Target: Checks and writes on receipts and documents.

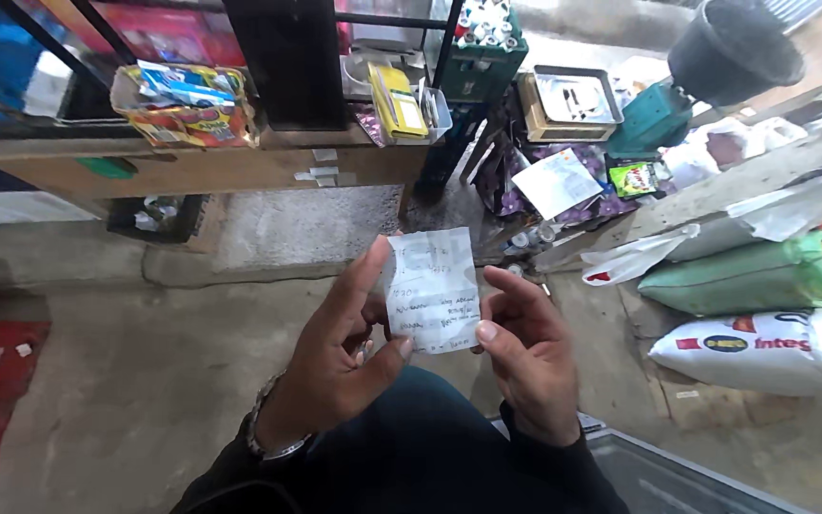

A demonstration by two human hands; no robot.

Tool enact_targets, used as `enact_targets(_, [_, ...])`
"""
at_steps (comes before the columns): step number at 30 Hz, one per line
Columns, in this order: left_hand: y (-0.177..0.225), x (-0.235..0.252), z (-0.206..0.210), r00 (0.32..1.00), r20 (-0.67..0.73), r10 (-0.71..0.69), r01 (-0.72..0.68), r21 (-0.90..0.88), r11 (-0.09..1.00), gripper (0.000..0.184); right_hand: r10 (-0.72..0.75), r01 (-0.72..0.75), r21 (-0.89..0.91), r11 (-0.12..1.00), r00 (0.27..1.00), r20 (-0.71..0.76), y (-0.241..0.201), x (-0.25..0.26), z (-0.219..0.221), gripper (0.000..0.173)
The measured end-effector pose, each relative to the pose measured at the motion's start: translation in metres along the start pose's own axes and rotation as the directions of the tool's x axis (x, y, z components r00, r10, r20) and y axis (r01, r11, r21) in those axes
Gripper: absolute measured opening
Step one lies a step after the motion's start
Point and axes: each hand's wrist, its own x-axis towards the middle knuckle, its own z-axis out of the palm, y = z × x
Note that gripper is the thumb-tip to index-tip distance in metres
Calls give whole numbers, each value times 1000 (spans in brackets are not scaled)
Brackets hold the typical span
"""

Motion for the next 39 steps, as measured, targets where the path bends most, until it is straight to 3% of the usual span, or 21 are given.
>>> enact_targets(11, [-5, -1, 6, 996, -67, 62, -61, 19, 998, 85, -40, 40, 15, 999, 999, 37, 1, 5, -2, 48])
enact_targets(14, [-10, -1, 10, 992, -101, 77, -65, 116, 991, 72, -58, 57, 11, 998, 997, 47, 4, 6, -5, 46])
enact_targets(18, [-20, 6, 15, 997, -23, 79, -68, 307, 949, 44, -65, 64, 11, 998, 997, 46, 4, 5, -15, 51])
enact_targets(22, [-37, 18, 31, 997, 72, -39, 11, 356, 934, 25, -74, 78, -138, 987, 997, 38, 11, -5, -44, 50])
enact_targets(25, [-62, 34, 58, 995, 76, -68, 40, 319, 947, 15, -105, 95, -382, 919, 995, -4, 15, -14, -78, 58])
enact_targets(28, [-85, 50, 84, 992, 102, -80, 53, 241, 969, 13, -186, 132, -535, 834, 982, -47, 24, -14, -111, 38])
enact_targets(31, [-94, 59, 102, 985, 72, -156, 122, 349, 929, 16, -163, 117, -507, 854, 985, -47, 36, -7, -134, 15])
enact_targets(34, [-98, 73, 105, 987, -2, -159, 141, 475, 869, 17, -60, 50, -392, 919, 998, -13, 40, 11, -144, 15])
enact_targets(39, [-114, 111, 81, 982, -72, -173, 184, 554, 812, 17, -4, -4, -393, 920, 1000, -18, 61, 66, -160, 13])
